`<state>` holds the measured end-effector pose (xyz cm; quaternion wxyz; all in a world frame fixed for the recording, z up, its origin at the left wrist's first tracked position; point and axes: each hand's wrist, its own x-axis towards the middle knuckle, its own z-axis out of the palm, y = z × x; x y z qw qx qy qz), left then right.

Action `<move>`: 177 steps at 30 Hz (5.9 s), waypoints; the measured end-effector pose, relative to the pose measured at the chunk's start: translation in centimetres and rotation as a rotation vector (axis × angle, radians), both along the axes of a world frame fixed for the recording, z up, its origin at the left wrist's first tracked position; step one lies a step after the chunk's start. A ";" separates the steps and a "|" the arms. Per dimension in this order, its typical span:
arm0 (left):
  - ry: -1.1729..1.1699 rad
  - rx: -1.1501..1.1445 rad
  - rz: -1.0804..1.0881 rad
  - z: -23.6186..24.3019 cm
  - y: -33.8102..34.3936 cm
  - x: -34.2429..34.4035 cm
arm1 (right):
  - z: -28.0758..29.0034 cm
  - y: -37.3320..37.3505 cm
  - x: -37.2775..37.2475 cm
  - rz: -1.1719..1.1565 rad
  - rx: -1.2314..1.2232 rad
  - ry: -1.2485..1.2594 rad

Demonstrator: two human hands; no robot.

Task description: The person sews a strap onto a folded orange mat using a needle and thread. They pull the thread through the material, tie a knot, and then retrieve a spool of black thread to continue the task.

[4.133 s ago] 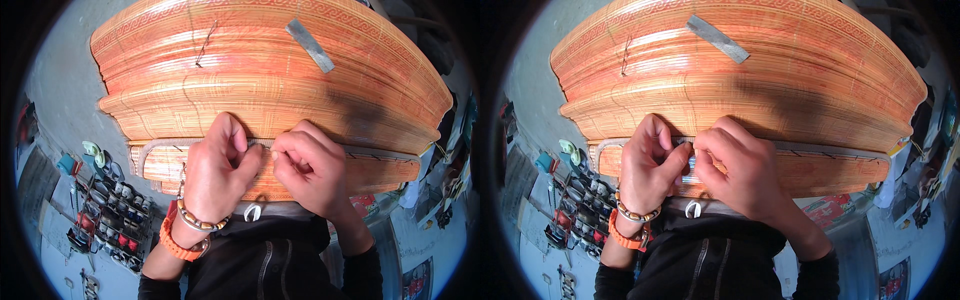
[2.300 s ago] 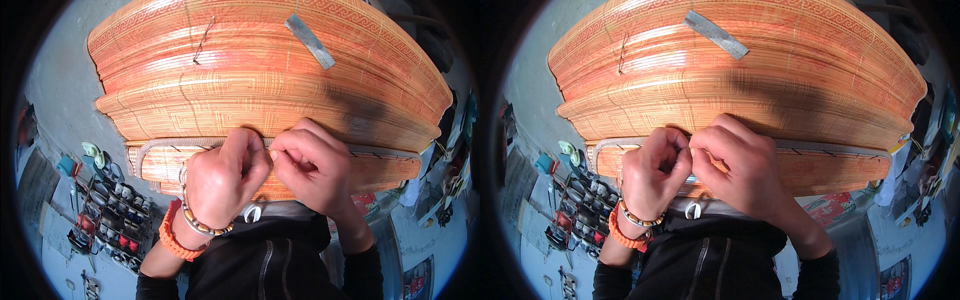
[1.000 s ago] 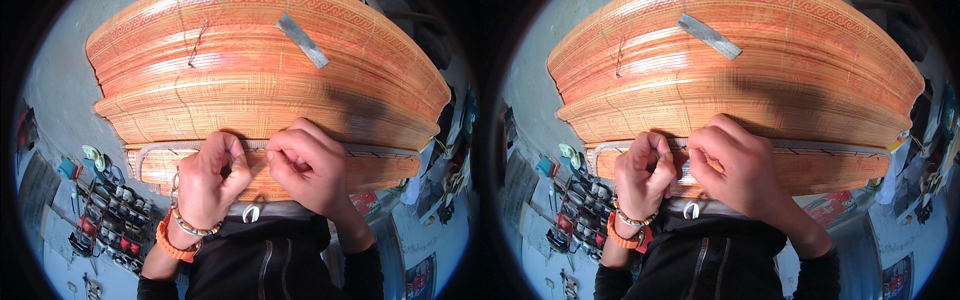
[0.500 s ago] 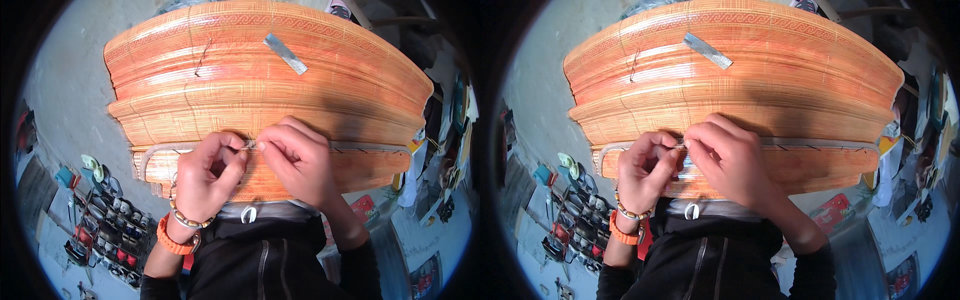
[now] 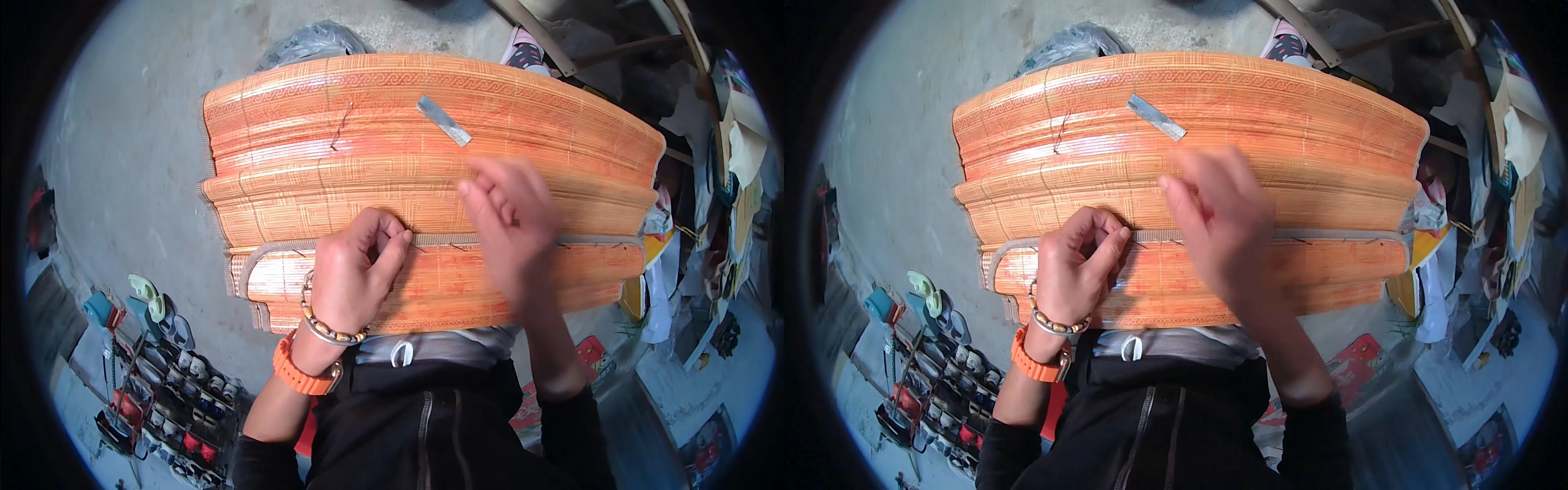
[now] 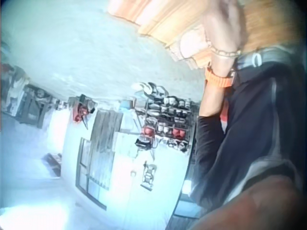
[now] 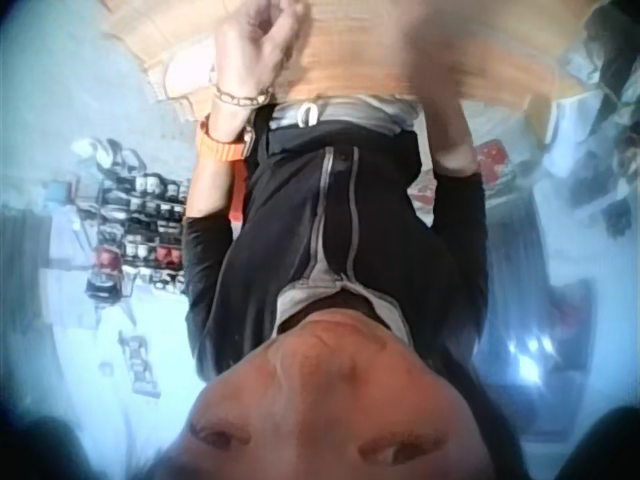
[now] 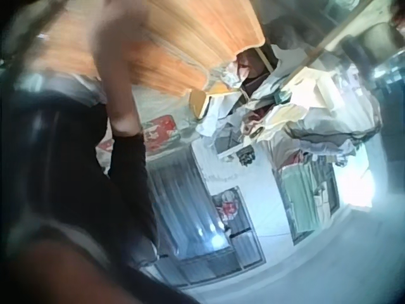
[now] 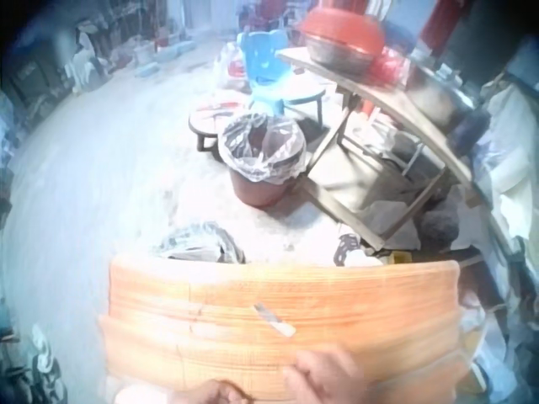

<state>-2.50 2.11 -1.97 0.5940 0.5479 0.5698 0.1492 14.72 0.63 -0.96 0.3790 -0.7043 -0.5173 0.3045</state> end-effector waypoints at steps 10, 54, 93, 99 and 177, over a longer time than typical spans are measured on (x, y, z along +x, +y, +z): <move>-0.153 -0.271 -0.003 1.3 1.2 -0.9 | -2.1 5.0 1.1 0.164 -0.011 -0.416; -0.011 0.102 -0.056 0.2 0.0 -1.4 | 0.4 -4.0 -5.8 -0.060 -0.400 0.684; 0.207 0.777 0.136 1.5 6.4 -5.9 | 2.2 -4.4 -1.1 -0.168 -0.420 0.558; 0.252 0.813 -0.057 -0.9 8.9 -1.1 | 2.9 -3.6 -0.9 -0.227 -0.364 0.525; -1.378 -1.070 0.360 0.3 3.7 3.4 | 2.0 2.0 0.4 -0.044 -0.066 1.093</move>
